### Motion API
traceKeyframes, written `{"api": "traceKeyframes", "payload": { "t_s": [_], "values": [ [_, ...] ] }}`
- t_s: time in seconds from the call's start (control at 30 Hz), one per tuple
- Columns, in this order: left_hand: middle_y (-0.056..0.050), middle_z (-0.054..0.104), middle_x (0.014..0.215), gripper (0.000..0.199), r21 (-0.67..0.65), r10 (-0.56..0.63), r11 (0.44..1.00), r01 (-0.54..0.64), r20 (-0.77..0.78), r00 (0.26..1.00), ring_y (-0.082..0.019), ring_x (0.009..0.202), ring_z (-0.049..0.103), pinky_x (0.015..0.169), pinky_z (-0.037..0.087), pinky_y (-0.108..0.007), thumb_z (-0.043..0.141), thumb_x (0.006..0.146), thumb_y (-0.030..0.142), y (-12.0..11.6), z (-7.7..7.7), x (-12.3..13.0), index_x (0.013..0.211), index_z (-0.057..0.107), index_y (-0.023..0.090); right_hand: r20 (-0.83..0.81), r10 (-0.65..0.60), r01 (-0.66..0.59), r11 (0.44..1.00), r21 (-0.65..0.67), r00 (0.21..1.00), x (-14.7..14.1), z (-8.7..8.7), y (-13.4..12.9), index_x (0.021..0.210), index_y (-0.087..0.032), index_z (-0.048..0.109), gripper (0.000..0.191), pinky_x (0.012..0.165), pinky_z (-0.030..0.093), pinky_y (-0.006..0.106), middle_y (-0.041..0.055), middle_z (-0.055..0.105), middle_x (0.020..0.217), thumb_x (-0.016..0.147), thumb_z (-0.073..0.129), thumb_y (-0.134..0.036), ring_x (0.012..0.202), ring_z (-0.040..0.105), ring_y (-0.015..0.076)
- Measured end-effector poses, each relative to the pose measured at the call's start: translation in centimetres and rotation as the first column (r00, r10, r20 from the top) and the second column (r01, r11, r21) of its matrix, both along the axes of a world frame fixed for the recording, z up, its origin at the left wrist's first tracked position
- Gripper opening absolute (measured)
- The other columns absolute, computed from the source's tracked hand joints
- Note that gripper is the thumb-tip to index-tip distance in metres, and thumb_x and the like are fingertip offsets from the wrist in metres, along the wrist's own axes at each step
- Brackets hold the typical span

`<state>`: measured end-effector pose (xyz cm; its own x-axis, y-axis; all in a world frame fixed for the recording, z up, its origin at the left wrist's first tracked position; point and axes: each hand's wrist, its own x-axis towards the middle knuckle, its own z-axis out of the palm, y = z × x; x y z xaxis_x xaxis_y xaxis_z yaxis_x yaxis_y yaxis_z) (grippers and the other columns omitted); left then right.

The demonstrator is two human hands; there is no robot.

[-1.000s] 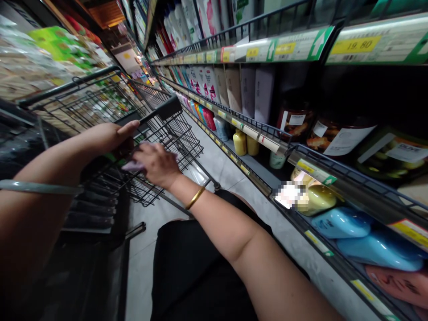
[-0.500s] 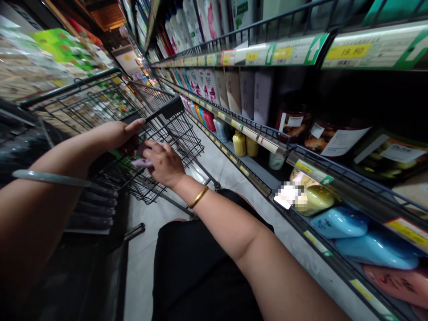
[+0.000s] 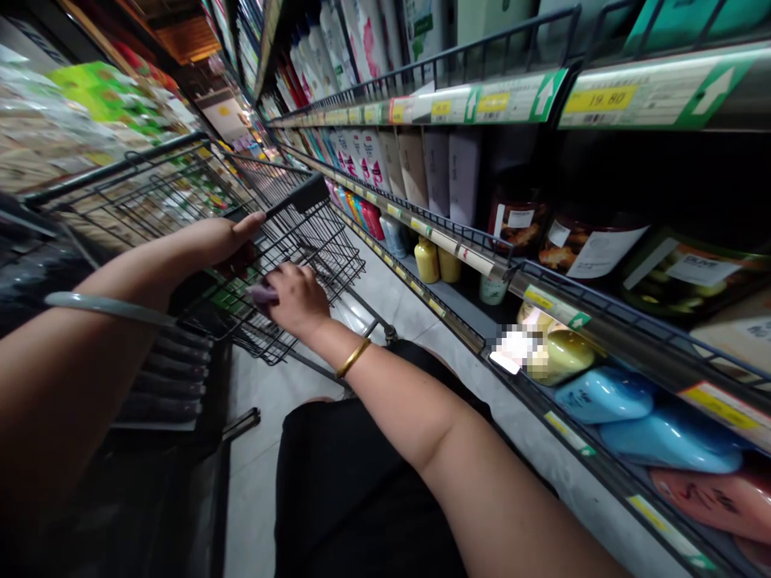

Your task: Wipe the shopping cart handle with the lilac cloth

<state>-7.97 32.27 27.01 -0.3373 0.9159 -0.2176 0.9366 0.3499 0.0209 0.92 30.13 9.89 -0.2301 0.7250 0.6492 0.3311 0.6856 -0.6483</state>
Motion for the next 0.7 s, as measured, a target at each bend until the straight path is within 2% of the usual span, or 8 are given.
{"api": "traceKeyframes", "payload": {
  "t_s": [0.1,0.23,0.4,0.47,0.53,0.6,0.63,0.7],
  "values": [
    [-0.014,0.066,0.062,0.091,0.001,0.062,0.998,-0.062,0.030,0.998,-0.023,0.055,0.064,0.062,0.052,-0.032,0.010,0.097,0.072,0.0,0.2,1.0,0.089,0.071,0.005,-0.064,-0.108,0.097,0.983,-0.156,0.992,1.6,-0.3,2.2,0.105,-0.020,0.070,0.020,0.099,0.050,0.036,0.0078,0.064,0.119,0.088,0.061,-0.016,0.106,0.059,0.0227],
    [-0.012,0.064,0.060,0.091,0.008,0.100,0.995,-0.101,0.068,0.993,-0.022,0.052,0.061,0.060,0.050,-0.032,0.011,0.098,0.072,0.2,0.3,2.0,0.098,0.070,0.003,-0.103,-0.346,0.273,0.861,-0.429,0.932,3.4,-0.8,4.6,0.107,-0.017,0.069,0.025,0.104,0.049,0.037,0.0110,0.064,0.122,0.084,0.060,-0.012,0.113,0.060,0.0244],
    [-0.012,0.063,0.058,0.090,0.025,0.098,0.995,-0.100,0.077,0.992,-0.022,0.051,0.059,0.059,0.050,-0.033,0.013,0.096,0.075,0.5,0.1,2.3,0.093,0.071,0.006,-0.181,-0.167,0.128,0.970,-0.208,0.969,2.8,-0.4,4.5,0.103,-0.020,0.070,0.020,0.105,0.049,0.031,0.0067,0.065,0.119,0.085,0.063,-0.016,0.112,0.061,0.0209],
    [-0.012,0.064,0.060,0.090,0.035,0.090,0.995,-0.093,0.080,0.993,-0.023,0.052,0.061,0.060,0.050,-0.034,0.014,0.095,0.077,0.5,0.0,2.0,0.091,0.070,0.006,-0.205,-0.243,0.185,0.946,-0.267,0.948,3.3,-0.4,5.3,0.106,-0.019,0.070,0.022,0.107,0.048,0.032,0.0076,0.064,0.122,0.086,0.062,-0.015,0.115,0.061,0.0214],
    [-0.013,0.066,0.062,0.090,0.034,0.090,0.995,-0.093,0.086,0.992,-0.023,0.054,0.063,0.061,0.052,-0.035,0.015,0.095,0.078,0.4,0.0,1.8,0.091,0.069,0.007,-0.189,-0.394,0.282,0.855,-0.436,0.900,4.0,-0.7,6.4,0.111,-0.016,0.069,0.026,0.109,0.047,0.035,0.0109,0.064,0.123,0.087,0.059,-0.013,0.116,0.061,0.0230],
    [-0.014,0.067,0.064,0.090,0.022,0.087,0.996,-0.089,0.095,0.992,-0.024,0.057,0.065,0.063,0.054,-0.036,0.013,0.094,0.078,0.4,-0.2,1.7,0.090,0.069,0.007,-0.148,-0.458,0.318,0.781,-0.537,0.876,4.4,-0.9,6.8,0.114,-0.014,0.067,0.029,0.110,0.046,0.037,0.0128,0.064,0.125,0.087,0.058,-0.013,0.116,0.061,0.0240],
    [-0.015,0.067,0.065,0.090,0.017,0.081,0.996,-0.083,0.095,0.992,-0.025,0.058,0.065,0.063,0.055,-0.037,0.012,0.095,0.077,0.5,-0.3,1.8,0.089,0.069,0.008,-0.134,-0.450,0.314,0.778,-0.544,0.883,4.3,-0.9,6.6,0.114,-0.015,0.067,0.029,0.109,0.047,0.037,0.0127,0.064,0.126,0.086,0.059,-0.013,0.115,0.062,0.0240],
    [-0.016,0.067,0.064,0.090,0.034,0.036,0.999,-0.039,0.076,0.996,-0.025,0.060,0.066,0.065,0.056,-0.038,0.009,0.096,0.074,0.8,-0.5,2.1,0.085,0.069,0.008,-0.126,-0.394,0.290,0.826,-0.484,0.910,3.8,-0.8,5.6,0.110,-0.017,0.068,0.025,0.106,0.049,0.037,0.0111,0.065,0.124,0.085,0.062,-0.017,0.112,0.063,0.0239]
  ]
}}
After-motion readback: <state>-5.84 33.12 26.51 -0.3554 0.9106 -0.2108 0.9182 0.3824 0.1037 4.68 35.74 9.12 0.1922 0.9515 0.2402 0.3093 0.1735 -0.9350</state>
